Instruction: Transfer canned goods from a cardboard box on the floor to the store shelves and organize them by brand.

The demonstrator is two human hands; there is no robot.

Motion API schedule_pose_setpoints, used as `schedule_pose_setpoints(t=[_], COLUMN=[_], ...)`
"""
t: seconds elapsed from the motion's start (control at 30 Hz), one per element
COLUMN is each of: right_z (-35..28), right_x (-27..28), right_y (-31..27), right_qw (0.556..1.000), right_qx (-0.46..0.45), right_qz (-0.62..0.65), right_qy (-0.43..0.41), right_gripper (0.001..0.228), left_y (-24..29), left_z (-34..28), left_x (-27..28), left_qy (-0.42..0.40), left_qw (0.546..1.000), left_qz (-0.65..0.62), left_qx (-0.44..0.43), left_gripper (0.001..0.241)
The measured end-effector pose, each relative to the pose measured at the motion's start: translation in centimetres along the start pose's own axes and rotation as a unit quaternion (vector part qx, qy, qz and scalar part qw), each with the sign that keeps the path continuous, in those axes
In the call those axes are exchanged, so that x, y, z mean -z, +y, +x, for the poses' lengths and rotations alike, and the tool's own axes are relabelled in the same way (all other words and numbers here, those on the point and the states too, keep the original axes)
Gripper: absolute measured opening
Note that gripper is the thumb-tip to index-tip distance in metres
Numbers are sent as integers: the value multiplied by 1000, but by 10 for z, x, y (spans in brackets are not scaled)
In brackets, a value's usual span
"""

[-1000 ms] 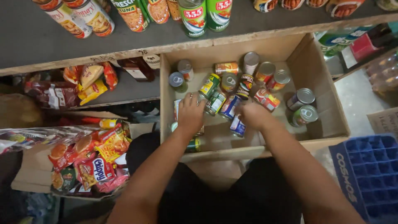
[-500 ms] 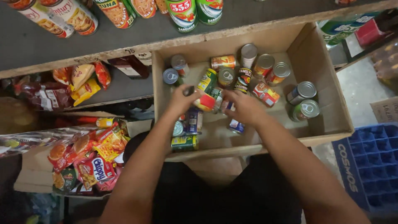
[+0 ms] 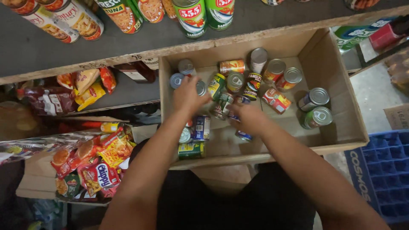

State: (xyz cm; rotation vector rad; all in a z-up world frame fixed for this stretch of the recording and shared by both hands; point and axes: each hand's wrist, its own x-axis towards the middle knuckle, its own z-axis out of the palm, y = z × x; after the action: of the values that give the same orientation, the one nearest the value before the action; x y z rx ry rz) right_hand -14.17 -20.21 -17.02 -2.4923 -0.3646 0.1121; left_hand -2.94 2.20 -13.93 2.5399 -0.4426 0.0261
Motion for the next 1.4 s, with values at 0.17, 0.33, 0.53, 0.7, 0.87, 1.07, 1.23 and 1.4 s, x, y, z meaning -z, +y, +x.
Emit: schedule_pose_setpoints(t=[0.17,0.33,0.53,0.7,0.87,1.07,1.23,1.4], right_z=[13,22,59,80,75,71,73,81], right_x=[-6,-1,-3,-24,-23,-36,-40,-22], right_y=[-11,-17,-32,-22,-21,-6,0,-16], right_qw=[986,983,970,947,934,947,949,950], right_qx=[7,23,61,140,3,37,-2,-78], right_qz=[-129,-149,-231,-285,-349,-306,-305,-301], right_qy=[-101,-103,-38,41,-84,88,72,-13], right_gripper=[48,58,66,86,64,70,86,76], left_y=[-14,8,-4,-4,1,-16,-8,-45], left_z=[9,6,1,5,27,64,67,37], left_x=[7,43,32,28,19,-23,-12,-18], left_qy=[-35,-96,-107,-47,-40,26,89,-47], left_qw=[995,980,983,999,995,951,964,979], left_qz=[95,167,146,27,35,119,131,183], left_qx=[2,58,18,0,-82,-285,-214,-78], left_gripper=[66,64,67,60,52,33,33,17])
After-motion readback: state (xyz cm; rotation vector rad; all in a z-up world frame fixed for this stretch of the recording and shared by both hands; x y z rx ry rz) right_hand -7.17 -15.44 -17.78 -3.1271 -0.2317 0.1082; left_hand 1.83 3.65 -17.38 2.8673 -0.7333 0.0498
